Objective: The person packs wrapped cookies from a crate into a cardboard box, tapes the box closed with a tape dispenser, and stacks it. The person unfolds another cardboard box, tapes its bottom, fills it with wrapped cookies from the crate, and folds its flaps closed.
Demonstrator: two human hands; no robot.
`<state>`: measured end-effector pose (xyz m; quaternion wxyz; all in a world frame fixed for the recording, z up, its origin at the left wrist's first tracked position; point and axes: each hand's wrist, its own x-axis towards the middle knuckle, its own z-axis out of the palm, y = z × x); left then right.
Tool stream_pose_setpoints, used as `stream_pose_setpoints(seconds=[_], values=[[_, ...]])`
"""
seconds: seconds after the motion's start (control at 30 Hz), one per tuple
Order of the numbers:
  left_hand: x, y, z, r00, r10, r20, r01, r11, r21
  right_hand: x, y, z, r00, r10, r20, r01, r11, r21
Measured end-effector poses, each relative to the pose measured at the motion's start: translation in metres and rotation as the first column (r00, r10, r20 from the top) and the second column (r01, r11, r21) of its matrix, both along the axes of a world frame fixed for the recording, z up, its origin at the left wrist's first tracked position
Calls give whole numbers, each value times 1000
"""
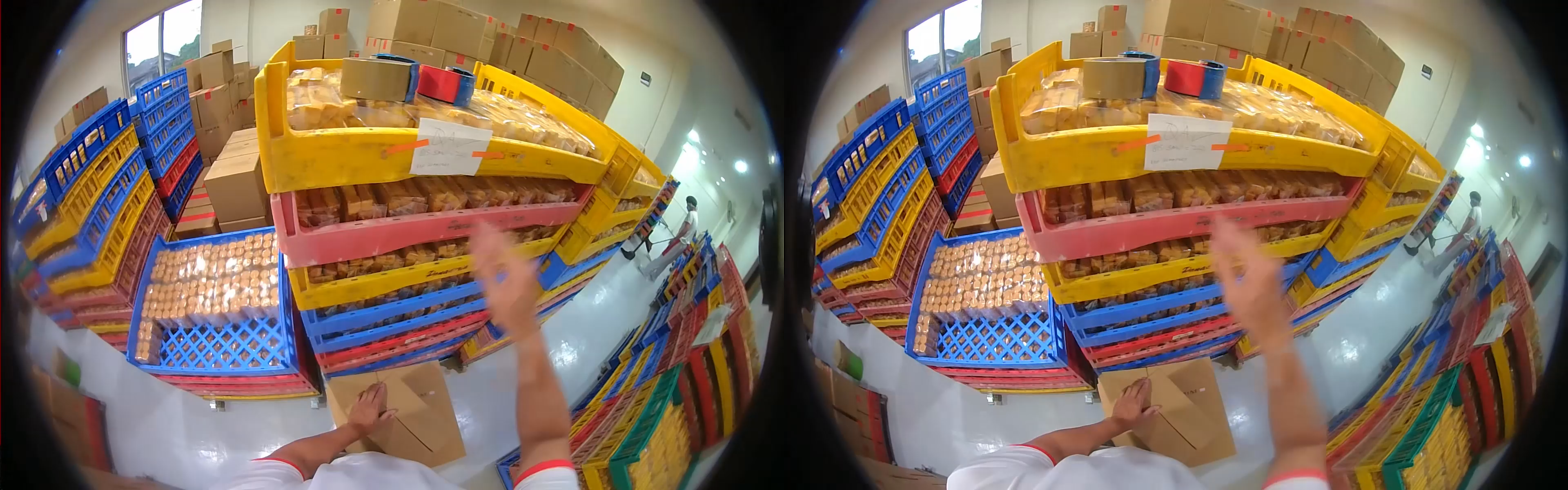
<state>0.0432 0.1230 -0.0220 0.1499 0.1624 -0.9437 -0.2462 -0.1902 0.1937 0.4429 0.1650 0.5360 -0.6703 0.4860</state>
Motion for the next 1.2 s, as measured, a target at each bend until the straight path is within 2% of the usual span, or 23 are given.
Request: stream_pose_setpoints(seconds=[0.03,0.07,0.1,0.13,0.17,0.23,0.27,0.3,0.33,0.37,0.43,0.47,0.5,0.57,0.63,0.77,0.83,0.87,0.9,1.0,1.1,1.17,1.2], values=[[1,-2,2,1000,-6,12,6,1000,14,-2,-17,56,981,-37,-190,2,983,-183],[2,-4,4,1000,-6,13,6,1000,17,-2,-29,100,993,-101,-58,89,979,-184],[2,-5,6,1000,-2,22,2,1000,18,-1,-51,144,980,-170,-102,149,971,-188],[1,-6,9,999,3,32,-3,1000,20,-25,-84,176,967,-105,-233,45,968,-248],[1,-5,10,999,5,36,-6,1000,26,-54,-117,205,926,-173,-334,102,970,-222],[1,-4,12,989,111,95,-125,979,161,-112,-166,240,756,-395,-522,383,914,-137],[2,-5,13,988,112,102,-129,977,168,-112,-174,243,760,-389,-520,381,916,-128],[1,-6,14,990,110,93,-122,983,140,-112,-181,246,848,-425,-315,479,871,114],[1,-6,13,991,107,83,-116,987,112,-112,-188,247,863,-494,-102,494,789,365],[0,-6,10,990,107,88,-118,986,118,-123,-197,245,865,-492,-101,491,787,373],[0,-9,4,995,83,57,-86,994,62,-150,-206,237,881,-459,111,303,731,612],[0,-10,5,995,82,63,-86,994,69,-156,-205,231,873,-445,200,264,775,575],[0,-10,6,992,85,89,-90,995,47,-163,-202,230,870,-450,203,260,767,586],[2,-6,5,989,76,131,-82,996,41,-169,-191,232,909,-369,193,195,787,585],[-2,-9,-4,990,68,126,-74,996,45,-170,-178,227,927,-229,297,47,857,514],[-5,-9,-10,989,52,141,-59,997,46,-136,-115,195,973,-70,221,15,971,239],[-8,-11,-15,975,64,211,-68,998,10,-115,-60,159,983,-38,181,24,997,80],[-8,-13,-12,975,65,210,-84,993,84,-105,-29,136,983,-38,182,36,999,14],[-9,-16,-7,976,75,206,-108,983,151,-97,6,112,979,-45,198,56,997,-52],[-14,-17,7,977,105,184,-144,967,209,-77,110,29,936,-88,341,178,954,-240],[-19,-17,13,960,128,251,-183,960,210,-67,197,-74,794,-87,602,348,877,-332],[-17,-18,2,984,114,136,-144,961,237,-65,236,-152,615,-44,787,460,831,-313],[-18,-15,2,983,109,150,-143,960,240,-65,248,-195,503,-25,864,499,825,-267]])
